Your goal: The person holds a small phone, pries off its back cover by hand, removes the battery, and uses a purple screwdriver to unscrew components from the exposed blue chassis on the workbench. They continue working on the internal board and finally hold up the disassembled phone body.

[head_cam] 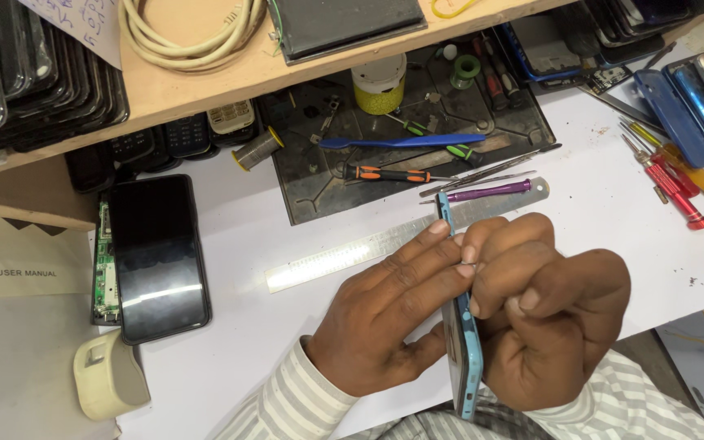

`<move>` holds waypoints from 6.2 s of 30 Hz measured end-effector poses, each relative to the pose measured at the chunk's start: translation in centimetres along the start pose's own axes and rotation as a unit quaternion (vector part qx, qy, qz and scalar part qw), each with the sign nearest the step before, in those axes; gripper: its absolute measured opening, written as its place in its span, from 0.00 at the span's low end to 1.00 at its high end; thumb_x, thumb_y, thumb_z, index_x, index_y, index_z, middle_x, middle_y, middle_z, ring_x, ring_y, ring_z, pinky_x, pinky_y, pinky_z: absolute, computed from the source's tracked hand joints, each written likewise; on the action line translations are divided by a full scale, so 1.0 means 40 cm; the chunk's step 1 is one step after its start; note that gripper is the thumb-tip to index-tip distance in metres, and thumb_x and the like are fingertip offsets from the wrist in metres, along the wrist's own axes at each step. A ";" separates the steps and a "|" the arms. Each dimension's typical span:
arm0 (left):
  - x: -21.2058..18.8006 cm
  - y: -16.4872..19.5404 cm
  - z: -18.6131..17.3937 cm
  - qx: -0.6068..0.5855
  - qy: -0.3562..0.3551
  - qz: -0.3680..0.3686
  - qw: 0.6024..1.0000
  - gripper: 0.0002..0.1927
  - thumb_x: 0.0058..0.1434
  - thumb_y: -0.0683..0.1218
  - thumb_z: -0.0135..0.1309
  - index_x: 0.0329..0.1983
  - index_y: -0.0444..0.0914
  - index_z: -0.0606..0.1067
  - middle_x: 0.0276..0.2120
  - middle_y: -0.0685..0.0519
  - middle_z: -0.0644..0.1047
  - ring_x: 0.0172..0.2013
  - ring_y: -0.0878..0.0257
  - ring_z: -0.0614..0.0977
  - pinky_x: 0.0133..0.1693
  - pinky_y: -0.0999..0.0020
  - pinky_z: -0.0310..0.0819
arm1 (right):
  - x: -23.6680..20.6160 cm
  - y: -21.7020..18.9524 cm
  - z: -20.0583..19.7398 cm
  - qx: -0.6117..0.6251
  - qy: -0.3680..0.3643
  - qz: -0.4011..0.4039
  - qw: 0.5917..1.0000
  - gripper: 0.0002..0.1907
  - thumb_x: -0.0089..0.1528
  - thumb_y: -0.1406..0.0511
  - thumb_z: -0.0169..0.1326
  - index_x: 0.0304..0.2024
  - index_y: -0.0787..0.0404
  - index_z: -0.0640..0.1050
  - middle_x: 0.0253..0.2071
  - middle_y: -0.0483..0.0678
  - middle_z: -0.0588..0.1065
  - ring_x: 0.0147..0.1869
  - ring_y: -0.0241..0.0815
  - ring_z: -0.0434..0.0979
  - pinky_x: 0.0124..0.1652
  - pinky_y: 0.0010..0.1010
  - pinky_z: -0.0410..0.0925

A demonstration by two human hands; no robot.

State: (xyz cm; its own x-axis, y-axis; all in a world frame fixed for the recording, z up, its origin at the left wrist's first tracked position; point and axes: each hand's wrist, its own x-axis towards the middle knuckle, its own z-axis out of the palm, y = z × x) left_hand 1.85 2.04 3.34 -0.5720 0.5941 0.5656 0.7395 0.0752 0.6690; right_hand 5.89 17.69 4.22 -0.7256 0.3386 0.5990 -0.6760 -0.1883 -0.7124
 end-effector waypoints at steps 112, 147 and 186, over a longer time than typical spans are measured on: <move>0.010 0.003 -0.014 -0.033 0.097 -0.177 0.979 0.46 0.43 0.50 0.73 0.67 0.34 0.70 0.57 0.46 0.80 0.54 0.55 0.84 0.55 0.63 0.81 | 0.088 -0.144 0.000 -0.550 -0.138 0.124 0.814 0.14 0.57 0.70 0.63 0.46 0.67 0.83 0.30 0.52 0.83 0.32 0.36 0.85 0.31 0.26 0.73; 0.014 -0.008 -0.024 -0.142 0.099 -0.290 0.941 0.50 0.42 0.53 0.73 0.68 0.32 0.69 0.53 0.51 0.83 0.52 0.63 0.85 0.52 0.68 0.79 | 0.064 -0.060 -0.075 -0.413 -0.270 0.178 0.852 0.12 0.62 0.65 0.59 0.30 0.69 0.76 0.25 0.50 0.74 0.24 0.38 0.73 0.25 0.30 0.66; -0.011 -0.062 -0.036 -0.497 0.142 -0.315 0.796 0.40 0.56 0.46 0.61 0.71 0.31 0.62 0.60 0.38 0.75 0.55 0.54 0.81 0.61 0.54 0.76 | 0.102 -0.033 -0.222 -0.400 -0.031 0.251 0.881 0.13 0.73 0.65 0.51 0.43 0.71 0.78 0.29 0.44 0.76 0.28 0.29 0.74 0.29 0.22 0.68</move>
State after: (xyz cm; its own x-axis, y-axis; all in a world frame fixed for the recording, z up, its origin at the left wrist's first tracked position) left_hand -0.24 0.44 2.09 -0.8795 0.4741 -0.0415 -0.2913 -0.4674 0.8347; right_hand 4.97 27.50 4.38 -0.9297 0.3425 0.1355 0.0213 0.4172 -0.9085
